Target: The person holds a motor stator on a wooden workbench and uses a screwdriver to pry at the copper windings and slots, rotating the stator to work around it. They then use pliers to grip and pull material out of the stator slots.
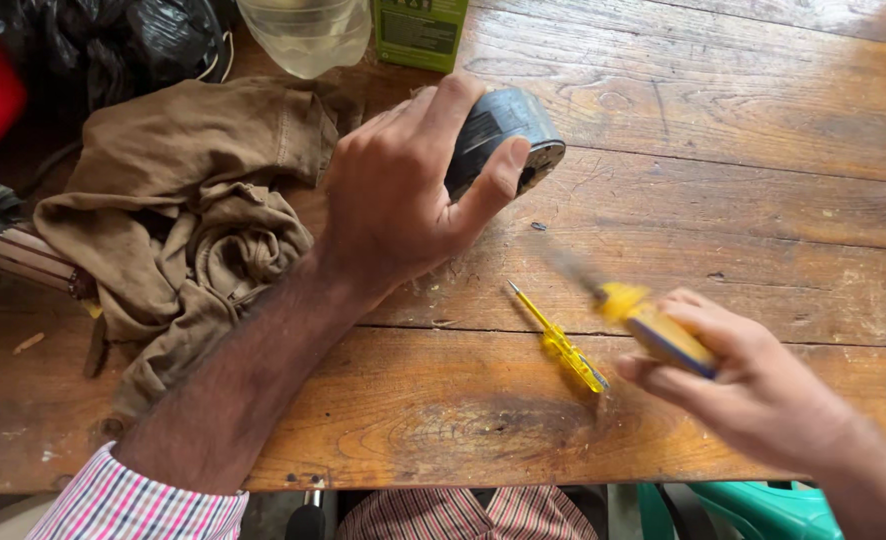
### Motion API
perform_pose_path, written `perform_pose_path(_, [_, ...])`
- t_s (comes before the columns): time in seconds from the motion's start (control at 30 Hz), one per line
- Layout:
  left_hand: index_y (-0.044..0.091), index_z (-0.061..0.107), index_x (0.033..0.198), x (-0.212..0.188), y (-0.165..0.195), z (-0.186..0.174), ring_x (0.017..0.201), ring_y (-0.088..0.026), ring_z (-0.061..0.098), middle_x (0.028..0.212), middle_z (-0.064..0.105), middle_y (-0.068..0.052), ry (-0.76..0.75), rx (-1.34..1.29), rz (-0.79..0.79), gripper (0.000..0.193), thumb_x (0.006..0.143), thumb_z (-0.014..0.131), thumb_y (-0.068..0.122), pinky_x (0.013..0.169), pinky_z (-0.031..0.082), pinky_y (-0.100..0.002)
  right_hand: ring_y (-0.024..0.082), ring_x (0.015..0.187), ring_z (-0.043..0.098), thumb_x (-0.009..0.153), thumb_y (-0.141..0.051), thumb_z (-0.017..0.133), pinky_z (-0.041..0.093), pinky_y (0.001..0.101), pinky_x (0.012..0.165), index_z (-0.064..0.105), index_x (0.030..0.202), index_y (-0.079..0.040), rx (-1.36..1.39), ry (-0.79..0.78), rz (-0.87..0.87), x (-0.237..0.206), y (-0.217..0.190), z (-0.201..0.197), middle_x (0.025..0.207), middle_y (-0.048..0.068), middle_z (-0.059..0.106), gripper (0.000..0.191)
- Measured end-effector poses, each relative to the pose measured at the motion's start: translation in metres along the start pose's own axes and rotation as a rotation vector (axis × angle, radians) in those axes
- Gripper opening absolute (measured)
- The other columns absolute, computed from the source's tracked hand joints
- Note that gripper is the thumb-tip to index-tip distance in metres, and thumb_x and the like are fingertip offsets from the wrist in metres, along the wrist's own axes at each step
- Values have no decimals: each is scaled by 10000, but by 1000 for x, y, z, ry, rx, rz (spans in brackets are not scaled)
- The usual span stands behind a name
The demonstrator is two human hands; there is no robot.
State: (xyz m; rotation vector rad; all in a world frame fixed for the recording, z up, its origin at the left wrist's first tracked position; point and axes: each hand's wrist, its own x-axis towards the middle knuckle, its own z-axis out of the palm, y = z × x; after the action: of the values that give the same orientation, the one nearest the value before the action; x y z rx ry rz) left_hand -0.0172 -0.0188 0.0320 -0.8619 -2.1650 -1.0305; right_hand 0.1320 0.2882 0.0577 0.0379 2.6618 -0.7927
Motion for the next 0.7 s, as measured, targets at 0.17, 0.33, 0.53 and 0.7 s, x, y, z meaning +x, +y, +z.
perform_pose_path(0.17, [28,621,1195,0,1,-3,723,-258,716,843,691,-103,-20,-24,-8,390,1120,598,411,654,581,-421,364,1041,527,882,-254,697,482,490,778,712,1195,-115,-485,398,-306,7,-47,19,1150,224,545,343])
perform_pose_path(0.33, [38,637,1183,2,6,-4,755,-293,716,860,692,-123,6,27,-8,380,1097,635,408,669,569,-445,432,1202,468,933,-231,664,451,592,940,675,1240,-91,-763,432,-313,31,-70,28,1345,286,440,338])
perform_pose_path(0.53, [24,639,1189,2,1,3,709,-254,720,838,702,-111,29,70,23,395,1102,631,410,624,568,-399,369,1092,557,871,-257,669,492,528,895,666,1180,-84,-839,424,-312,32,-79,40,1198,204,560,354])
perform_pose_path(0.7, [31,653,1168,-1,0,8,704,-215,726,847,719,-96,62,125,54,400,1111,586,421,611,571,-372,239,714,625,928,-352,676,525,405,652,678,975,-85,-569,174,-228,44,-91,19,900,120,628,271])
